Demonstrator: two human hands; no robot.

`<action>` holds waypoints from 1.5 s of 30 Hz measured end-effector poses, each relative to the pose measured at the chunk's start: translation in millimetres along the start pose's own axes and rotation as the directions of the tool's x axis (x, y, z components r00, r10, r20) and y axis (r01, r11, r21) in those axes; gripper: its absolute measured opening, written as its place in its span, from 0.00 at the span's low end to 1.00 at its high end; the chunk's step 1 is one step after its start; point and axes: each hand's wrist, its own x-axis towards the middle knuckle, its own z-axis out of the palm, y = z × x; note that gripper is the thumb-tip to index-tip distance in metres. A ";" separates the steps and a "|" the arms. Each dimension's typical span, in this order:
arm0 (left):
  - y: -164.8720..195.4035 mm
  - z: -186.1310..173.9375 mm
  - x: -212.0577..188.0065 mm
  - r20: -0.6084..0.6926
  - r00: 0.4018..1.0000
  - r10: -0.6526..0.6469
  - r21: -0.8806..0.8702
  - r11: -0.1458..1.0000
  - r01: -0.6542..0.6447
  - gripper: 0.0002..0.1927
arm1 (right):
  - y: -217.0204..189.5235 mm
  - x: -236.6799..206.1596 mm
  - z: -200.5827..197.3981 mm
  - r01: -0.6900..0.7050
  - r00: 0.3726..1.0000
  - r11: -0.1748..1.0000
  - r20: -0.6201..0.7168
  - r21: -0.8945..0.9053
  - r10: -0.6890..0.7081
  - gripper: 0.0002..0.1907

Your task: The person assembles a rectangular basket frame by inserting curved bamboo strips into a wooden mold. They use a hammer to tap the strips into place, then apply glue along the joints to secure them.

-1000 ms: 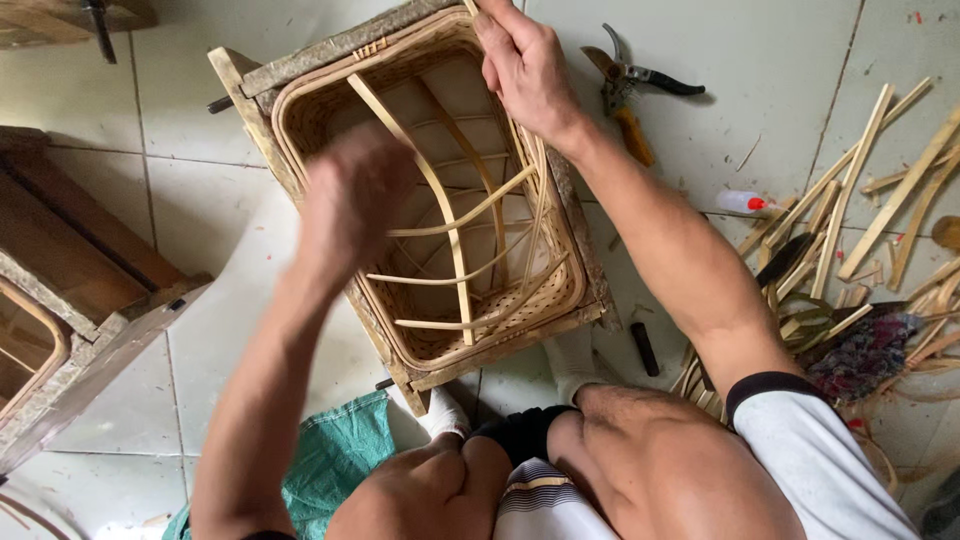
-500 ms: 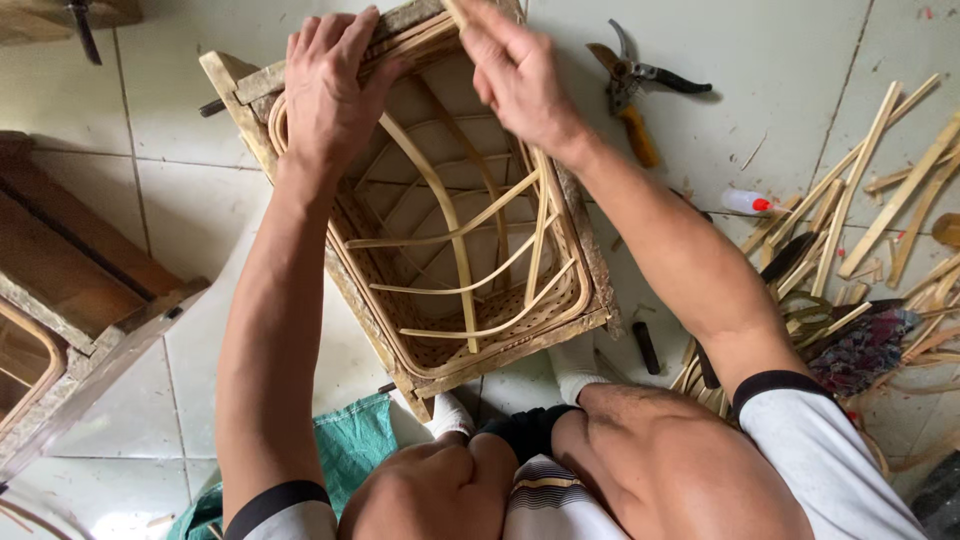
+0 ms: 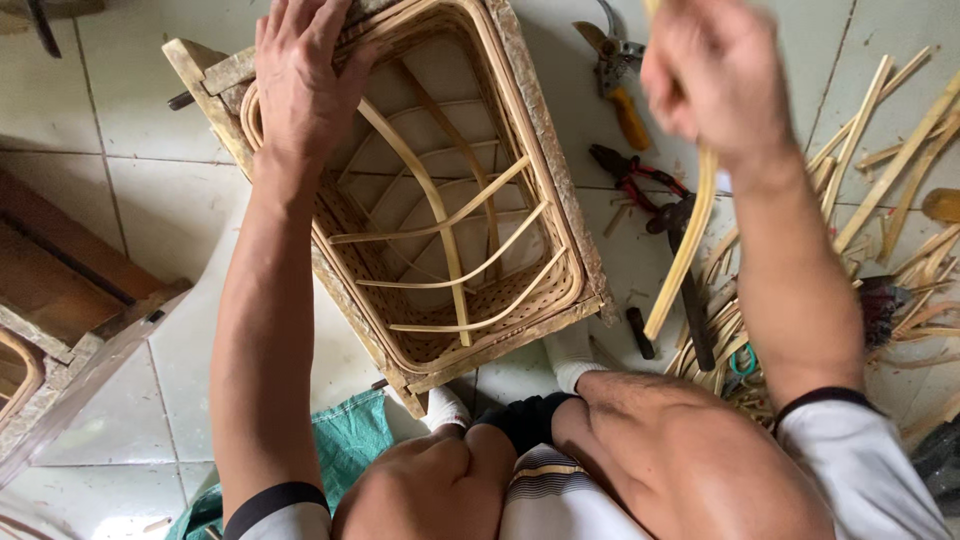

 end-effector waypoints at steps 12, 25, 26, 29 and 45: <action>-1.2 2.9 2.0 -0.059 0.998 -0.007 -0.004 1.000 0.007 0.28 | 4.2 -10.1 35.5 -0.049 0.972 0.964 0.208 -0.262 0.106 0.12; -5.5 -2.7 1.3 -0.059 0.996 -0.073 0.018 0.997 0.074 0.29 | 22.1 -45.3 22.1 -0.198 0.977 0.899 -0.152 -0.390 0.149 0.16; -6.8 -3.7 -0.9 -0.066 0.994 -0.085 0.005 0.996 0.085 0.29 | 17.9 -40.1 16.6 -0.193 0.975 0.913 -0.173 -0.359 0.138 0.17; -14.5 -4.7 -7.8 -0.063 0.992 -0.111 0.013 0.994 0.112 0.29 | -0.7 -31.3 -1.1 -0.295 0.938 0.935 -0.244 -0.196 0.245 0.21; -71.9 -21.2 -72.2 -0.112 0.972 -0.207 0.074 0.974 0.216 0.23 | 7.6 -49.8 -22.7 0.037 0.927 0.974 -0.373 0.223 0.050 0.14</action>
